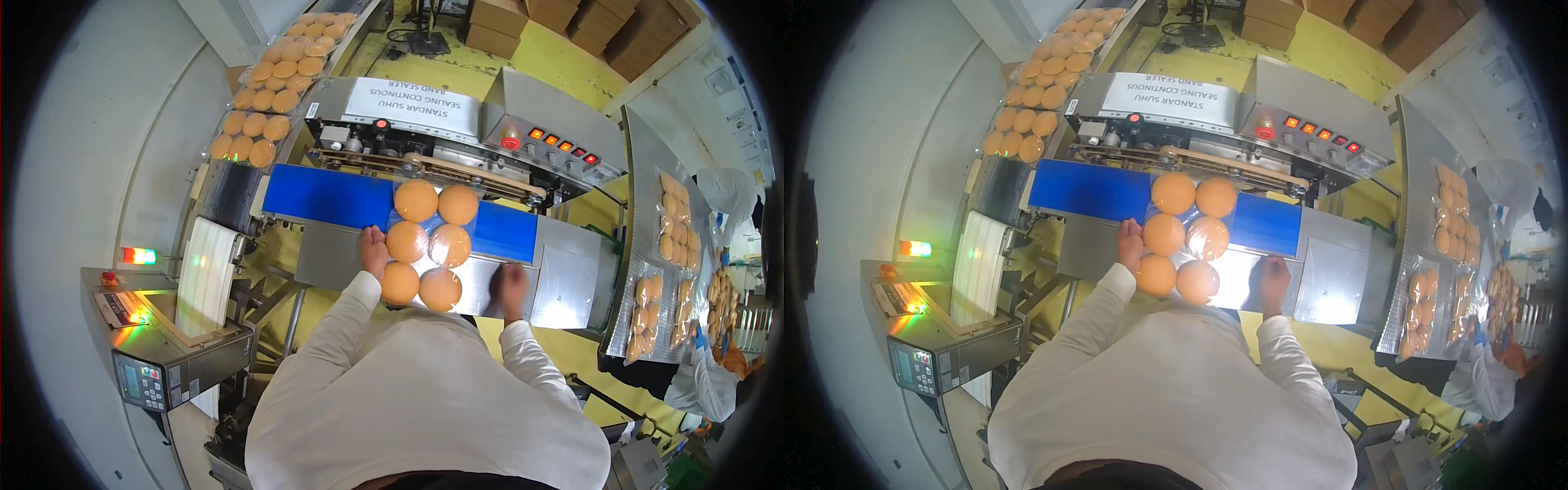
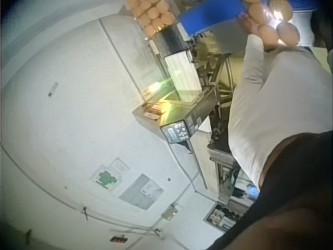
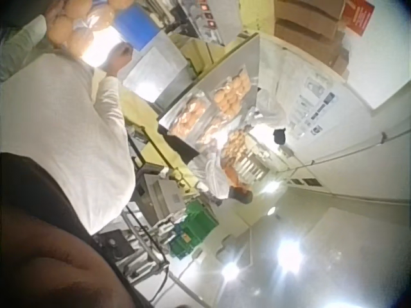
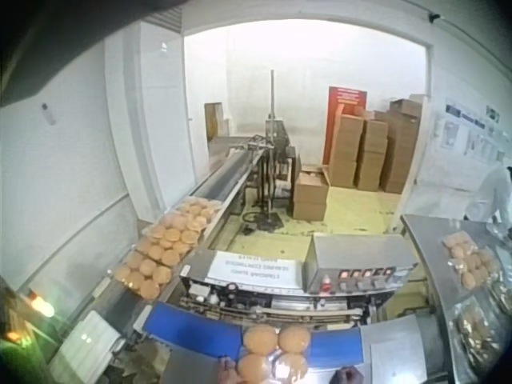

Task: The person picks up bags of bread buns from a metal table, feeds the open end of each bag into a heat sealer to seal them, and then places the sealed bags onto a conveyor belt that passes through a metal detector.

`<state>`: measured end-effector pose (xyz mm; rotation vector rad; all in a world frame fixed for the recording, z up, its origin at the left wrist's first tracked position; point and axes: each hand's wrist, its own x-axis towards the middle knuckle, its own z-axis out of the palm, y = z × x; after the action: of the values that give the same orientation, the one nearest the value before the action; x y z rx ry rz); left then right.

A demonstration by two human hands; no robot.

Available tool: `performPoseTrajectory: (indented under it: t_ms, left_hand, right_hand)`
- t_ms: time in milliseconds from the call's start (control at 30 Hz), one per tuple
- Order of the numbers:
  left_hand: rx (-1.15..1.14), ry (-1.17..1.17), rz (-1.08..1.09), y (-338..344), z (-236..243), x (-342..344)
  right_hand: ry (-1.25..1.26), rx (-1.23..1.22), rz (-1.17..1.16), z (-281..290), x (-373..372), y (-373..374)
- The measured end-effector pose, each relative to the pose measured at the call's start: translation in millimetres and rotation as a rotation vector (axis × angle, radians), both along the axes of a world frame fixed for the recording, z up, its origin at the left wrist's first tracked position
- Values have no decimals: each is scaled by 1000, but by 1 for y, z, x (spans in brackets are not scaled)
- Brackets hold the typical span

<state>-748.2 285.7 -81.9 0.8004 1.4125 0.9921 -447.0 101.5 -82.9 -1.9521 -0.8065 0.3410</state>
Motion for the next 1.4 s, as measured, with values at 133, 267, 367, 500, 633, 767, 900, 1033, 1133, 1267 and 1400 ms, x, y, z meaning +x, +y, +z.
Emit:
performPoseTrajectory:
  t_ms: [133, 267, 367, 500, 633, 767, 900, 1033, 1133, 1267, 1400]
  left_hand:
    - [-9, 127, -30, 16, 16, -29]
    - [54, 33, -81, 26, 35, -51]
    - [4, 73, -105, 34, 54, -69]
    - [-43, -3, -155, 51, 40, -106]
    - [-101, -3, -157, 62, 54, -130]
    - [-113, -110, -167, 69, 58, -154]
    - [-264, -218, -251, 65, 74, -172]
    - [-198, -208, -319, 47, 60, -168]
    - [-123, -190, -253, 18, 65, -145]
    - [-66, -292, 44, -49, 61, -147]
    - [-43, -378, 453, -150, 77, -181]
  right_hand:
    - [23, -48, 21, 17, -7, 4]
    - [15, -9, 49, 21, -5, 4]
    - [8, -91, 22, 23, -4, 4]
    - [9, -45, 56, 14, -1, 2]
    - [47, -111, 84, 12, 5, 0]
    - [103, 43, 124, -5, 14, 0]
    - [360, 94, 176, -6, 2, 12]
    - [433, 64, 309, -8, -21, 36]
    - [524, 43, 414, 11, -56, 64]
    - [692, -80, 621, 38, -109, 100]
    - [805, -158, 875, 57, -163, 119]
